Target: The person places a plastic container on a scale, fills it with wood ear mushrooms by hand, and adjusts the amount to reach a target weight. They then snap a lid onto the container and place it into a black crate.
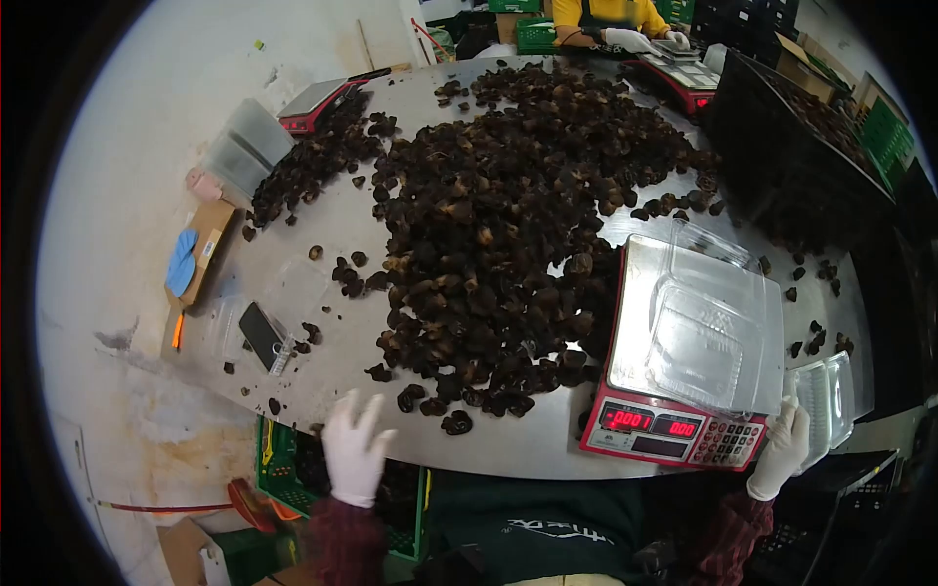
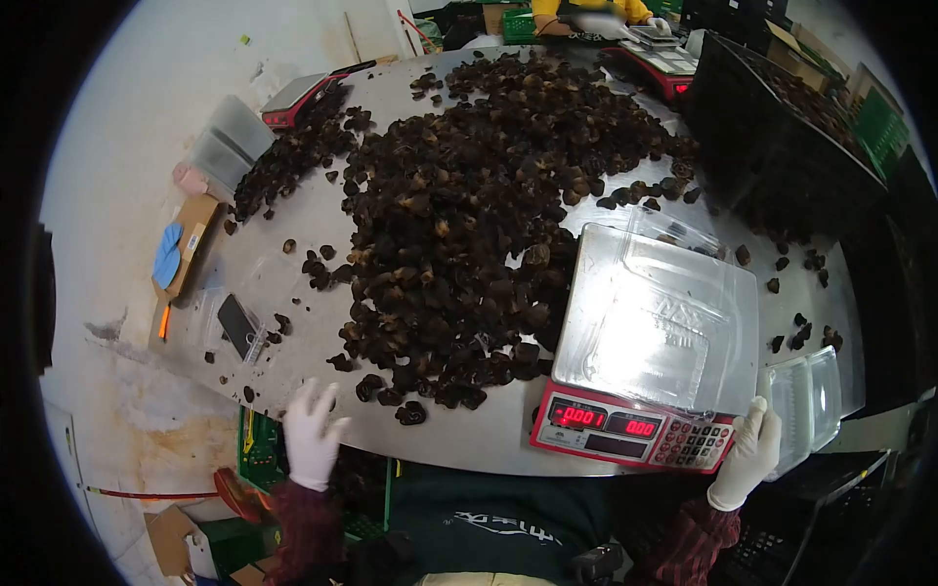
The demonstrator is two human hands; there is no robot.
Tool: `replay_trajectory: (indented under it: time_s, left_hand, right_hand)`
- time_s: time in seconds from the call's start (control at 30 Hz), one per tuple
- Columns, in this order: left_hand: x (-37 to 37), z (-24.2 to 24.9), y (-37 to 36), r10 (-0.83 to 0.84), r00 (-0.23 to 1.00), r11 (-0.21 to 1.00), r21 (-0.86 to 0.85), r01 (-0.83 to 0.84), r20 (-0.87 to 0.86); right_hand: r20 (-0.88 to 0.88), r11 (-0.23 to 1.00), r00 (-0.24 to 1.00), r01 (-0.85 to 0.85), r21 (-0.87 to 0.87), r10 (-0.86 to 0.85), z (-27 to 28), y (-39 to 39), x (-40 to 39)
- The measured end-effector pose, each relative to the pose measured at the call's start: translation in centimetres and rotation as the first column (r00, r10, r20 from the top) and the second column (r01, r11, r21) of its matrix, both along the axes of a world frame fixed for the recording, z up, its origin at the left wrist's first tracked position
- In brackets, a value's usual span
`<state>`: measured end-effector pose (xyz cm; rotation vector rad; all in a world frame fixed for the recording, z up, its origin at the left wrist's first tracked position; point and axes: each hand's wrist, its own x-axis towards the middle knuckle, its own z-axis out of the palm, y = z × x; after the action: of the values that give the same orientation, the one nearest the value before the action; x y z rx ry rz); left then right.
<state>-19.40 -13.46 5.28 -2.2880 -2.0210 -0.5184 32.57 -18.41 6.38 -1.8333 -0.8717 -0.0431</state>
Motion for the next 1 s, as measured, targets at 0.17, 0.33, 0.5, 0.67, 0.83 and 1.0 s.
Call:
replay_trajectory:
  time_s: [0.17, 0.33, 0.5, 0.67, 0.83, 1.0]
  left_hand:
    - [11.9, -2.8, 5.1, -0.220, 0.967, 0.972, -0.057, 0.228, 0.129]
    - [16.3, -7.7, 7.1, -0.273, 0.956, 0.956, 0.139, 0.258, 0.110]
    - [14.9, -8.1, 8.4, -0.325, 0.939, 0.944, 0.105, 0.314, 0.115]
    - [15.2, -7.5, 10.6, -0.182, 0.617, 0.977, 0.070, 0.201, 0.766]
    - [20.2, 3.3, 11.9, -0.383, 0.411, 0.900, 0.235, 0.366, 0.827]
    - [28.9, 5.8, 12.6, -0.808, 0.493, 0.588, 0.382, 0.713, 0.323]
  right_hand:
    - [-0.129, 0.993, 0.989, -0.089, -0.079, 0.079, 0.6, 1.5, -1.3]
    - [-0.081, 0.942, 0.984, -0.175, -0.287, 0.158, 0.5, 1.7, -1.2]
    - [-0.336, 0.953, 0.935, -0.199, -0.230, 0.114, 0.8, 2.9, -2.7]
    - [-0.475, 0.970, 0.872, -0.205, -0.135, 0.118, 2.1, 3.5, -4.0]
    - [-0.516, 0.966, 0.843, -0.237, -0.104, 0.151, 1.9, 3.6, -5.1]
    - [-0.515, 0.969, 0.843, -0.233, -0.082, 0.159, 1.7, 4.5, -7.1]
